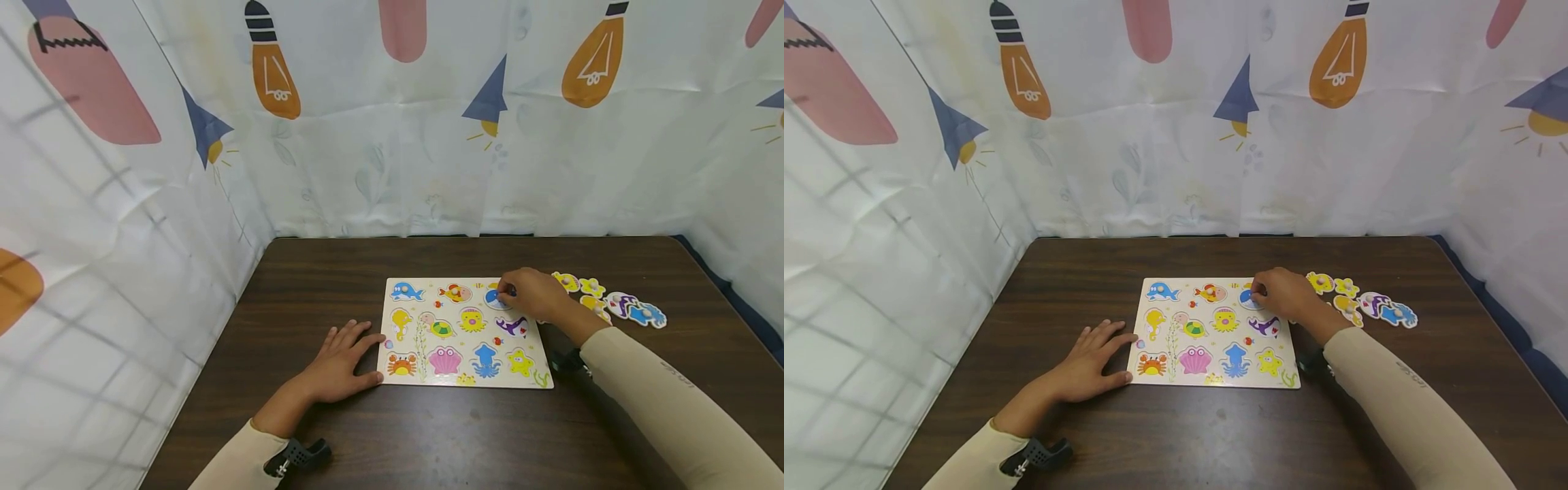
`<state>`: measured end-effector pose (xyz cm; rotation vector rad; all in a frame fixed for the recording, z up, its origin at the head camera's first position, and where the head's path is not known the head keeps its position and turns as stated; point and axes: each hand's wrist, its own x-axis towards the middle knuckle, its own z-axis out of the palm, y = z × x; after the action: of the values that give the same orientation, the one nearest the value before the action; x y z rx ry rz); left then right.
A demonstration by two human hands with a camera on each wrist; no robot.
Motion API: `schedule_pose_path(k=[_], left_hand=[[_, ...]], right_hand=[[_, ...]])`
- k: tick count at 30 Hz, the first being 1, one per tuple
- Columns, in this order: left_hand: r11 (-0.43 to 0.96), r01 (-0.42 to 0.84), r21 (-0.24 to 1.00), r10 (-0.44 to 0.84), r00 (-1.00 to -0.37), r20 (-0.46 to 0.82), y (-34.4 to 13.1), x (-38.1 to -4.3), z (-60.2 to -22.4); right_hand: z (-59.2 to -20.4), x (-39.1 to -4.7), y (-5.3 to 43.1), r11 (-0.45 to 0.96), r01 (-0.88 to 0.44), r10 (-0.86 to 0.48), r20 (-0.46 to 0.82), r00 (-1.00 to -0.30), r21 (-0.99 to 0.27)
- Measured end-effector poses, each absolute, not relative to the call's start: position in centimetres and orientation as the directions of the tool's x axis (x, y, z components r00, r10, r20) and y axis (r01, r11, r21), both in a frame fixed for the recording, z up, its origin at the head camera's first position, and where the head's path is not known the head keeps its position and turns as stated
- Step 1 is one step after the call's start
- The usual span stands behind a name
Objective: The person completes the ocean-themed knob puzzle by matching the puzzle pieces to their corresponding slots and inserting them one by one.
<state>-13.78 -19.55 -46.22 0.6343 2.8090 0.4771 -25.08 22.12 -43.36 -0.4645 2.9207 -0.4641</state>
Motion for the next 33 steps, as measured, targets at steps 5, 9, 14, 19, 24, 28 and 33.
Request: schedule_pose_path(k=[5, 9, 14, 19, 24, 28, 33], left_hand=[[0.854, 0.379, 0.357, 0.452, -0.88, -0.147, -19.6, -13.8, -46.3], [0.851, 0.382, 0.36, 0.454, -0.88, -0.141, -19.7, -13.8, -46.3], [0.847, 0.387, 0.364, 0.46, -0.878, -0.137, -19.6, -13.8, -46.2], [0.847, 0.389, 0.363, 0.46, -0.878, -0.132, -19.5, -13.8, -46.1], [0.845, 0.393, 0.363, 0.462, -0.878, -0.123, -19.5, -13.7, -46.1], [0.854, 0.38, 0.357, 0.451, -0.882, -0.14, -19.5, -13.7, -46.2], [0.854, 0.372, 0.363, 0.447, -0.883, -0.145, -19.5, -13.7, -46.2]], right_hand=[[-43.5, -25.1, 22.3, 0.908, -0.285, -0.324, -0.083, -0.942, -0.308], [-43.7, -25.1, 22.4, 0.901, -0.298, -0.334, -0.066, -0.94, -0.314], [-43.7, -25.1, 22.3, 0.898, -0.299, -0.336, -0.066, -0.939, -0.323], [-43.5, -25.0, 22.6, 0.897, -0.304, -0.347, -0.086, -0.934, -0.322], [-43.3, -24.5, 23.4, 0.9, -0.298, -0.347, -0.107, -0.932, -0.318], [-43.0, -23.9, 24.5, 0.898, -0.304, -0.348, -0.089, -0.933, -0.317], [-42.7, -23.3, 25.9, 0.894, -0.329, -0.366, -0.072, -0.928, -0.306]])
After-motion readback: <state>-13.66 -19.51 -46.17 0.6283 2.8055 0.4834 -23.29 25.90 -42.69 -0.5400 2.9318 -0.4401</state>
